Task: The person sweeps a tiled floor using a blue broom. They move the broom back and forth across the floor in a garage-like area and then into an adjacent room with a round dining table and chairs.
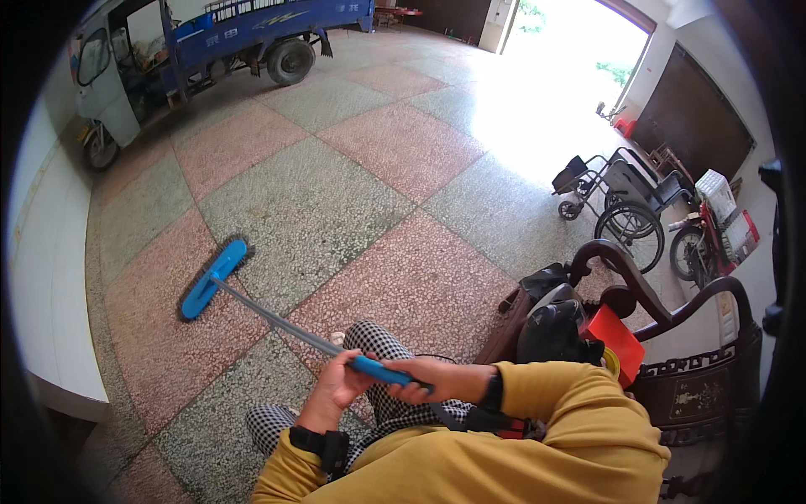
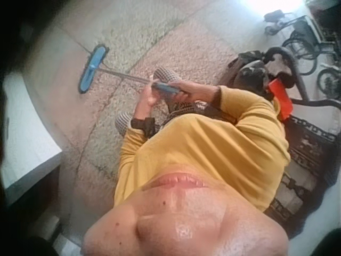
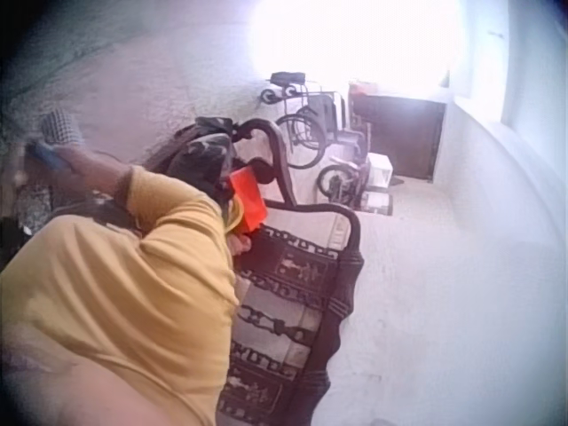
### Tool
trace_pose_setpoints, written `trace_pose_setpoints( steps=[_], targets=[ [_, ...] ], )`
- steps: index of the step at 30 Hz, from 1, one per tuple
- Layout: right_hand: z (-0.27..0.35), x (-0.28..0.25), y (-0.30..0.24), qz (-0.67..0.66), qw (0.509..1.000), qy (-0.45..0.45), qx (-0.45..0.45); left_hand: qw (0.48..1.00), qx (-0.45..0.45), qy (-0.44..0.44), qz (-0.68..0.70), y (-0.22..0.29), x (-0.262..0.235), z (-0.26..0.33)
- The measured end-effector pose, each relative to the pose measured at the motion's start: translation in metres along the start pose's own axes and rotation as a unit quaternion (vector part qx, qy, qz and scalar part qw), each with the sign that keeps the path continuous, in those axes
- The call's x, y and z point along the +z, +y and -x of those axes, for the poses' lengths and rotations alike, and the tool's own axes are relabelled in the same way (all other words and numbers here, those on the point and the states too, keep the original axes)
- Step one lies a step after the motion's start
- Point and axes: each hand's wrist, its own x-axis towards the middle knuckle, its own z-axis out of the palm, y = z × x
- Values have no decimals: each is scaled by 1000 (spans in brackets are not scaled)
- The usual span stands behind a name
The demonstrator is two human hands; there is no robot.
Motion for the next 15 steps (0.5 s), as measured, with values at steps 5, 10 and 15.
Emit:
trace_pose_setpoints(
  steps=[5, 10, 15],
  targets=[
    [93, 23, 25, 148, 987, -1, -62, 969, -77, -211, -105, -14, 44, 44],
    [83, 50, 24, 82, 995, 25, -56, 976, -30, -199, -85, -7, 42, 50],
    [20, 94, 6, 50, 997, -19, -64, 981, 128, -148, 18, 28, 12, 47]
  ],
)
